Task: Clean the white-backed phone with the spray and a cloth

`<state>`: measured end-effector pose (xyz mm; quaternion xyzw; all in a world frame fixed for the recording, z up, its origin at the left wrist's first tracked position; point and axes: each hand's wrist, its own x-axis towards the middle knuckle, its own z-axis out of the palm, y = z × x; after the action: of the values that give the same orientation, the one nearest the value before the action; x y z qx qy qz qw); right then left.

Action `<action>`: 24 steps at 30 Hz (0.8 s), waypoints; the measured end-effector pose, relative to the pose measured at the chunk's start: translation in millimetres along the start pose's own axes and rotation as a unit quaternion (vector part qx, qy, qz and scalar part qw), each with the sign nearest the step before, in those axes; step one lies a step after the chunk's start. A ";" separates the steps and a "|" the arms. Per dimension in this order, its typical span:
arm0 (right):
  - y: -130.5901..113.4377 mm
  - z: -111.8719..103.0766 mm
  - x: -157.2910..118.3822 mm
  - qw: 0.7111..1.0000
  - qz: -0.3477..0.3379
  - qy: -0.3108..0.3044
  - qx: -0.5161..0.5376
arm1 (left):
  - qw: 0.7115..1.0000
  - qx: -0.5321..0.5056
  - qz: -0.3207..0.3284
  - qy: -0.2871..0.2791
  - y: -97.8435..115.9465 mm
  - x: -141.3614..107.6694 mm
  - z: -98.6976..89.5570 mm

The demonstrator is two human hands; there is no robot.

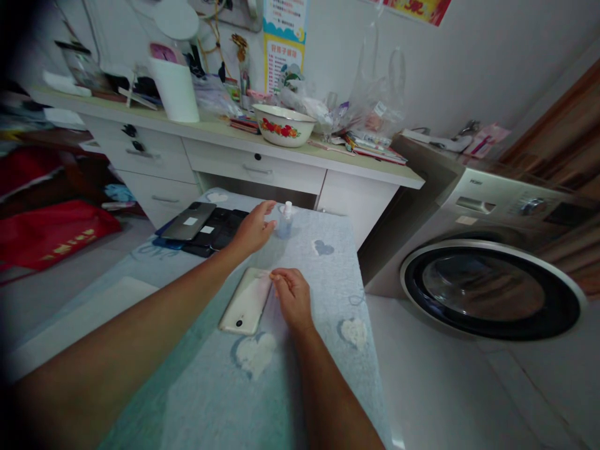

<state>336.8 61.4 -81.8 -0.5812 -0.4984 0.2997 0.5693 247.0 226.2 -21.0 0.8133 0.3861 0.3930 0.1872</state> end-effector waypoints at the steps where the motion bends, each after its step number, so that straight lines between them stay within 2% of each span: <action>1: -0.8 0.2 -0.1 1.000 -0.012 -0.007 -0.011 | 1.000 -0.002 -0.004 -0.004 -0.4 -10.1 -6.3; 5: 2.6 3.5 0.7 0.999 -0.031 -0.016 -0.031 | 0.996 0.002 -0.029 -0.082 -5.8 -61.1 -28.9; 8: 6.7 6.6 0.8 0.999 -0.025 -0.024 -0.040 | 0.987 0.027 -0.043 -0.150 -10.8 -100.1 -38.4; 10: 6.9 7.7 0.8 0.996 -0.042 -0.016 -0.076 | 0.982 0.049 -0.059 -0.171 -13.4 -120.4 -41.0; 12: 4.8 8.3 1.2 0.990 -0.073 -0.010 -0.118 | 0.981 0.067 -0.067 -0.169 -15.5 -133.6 -41.1; 16: -0.5 11.4 3.6 0.975 -0.122 -0.030 -0.184 | 0.984 0.074 -0.066 -0.150 -18.6 -139.9 -37.7; 24: -3.1 15.2 -0.7 0.945 -0.119 -0.075 -0.296 | 0.983 0.065 -0.035 -0.165 -25.8 -132.4 -32.0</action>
<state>321.9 65.8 -81.6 -0.6359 -0.6714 0.1110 0.3641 157.5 139.9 -82.3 0.8637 0.4027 0.2201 0.2084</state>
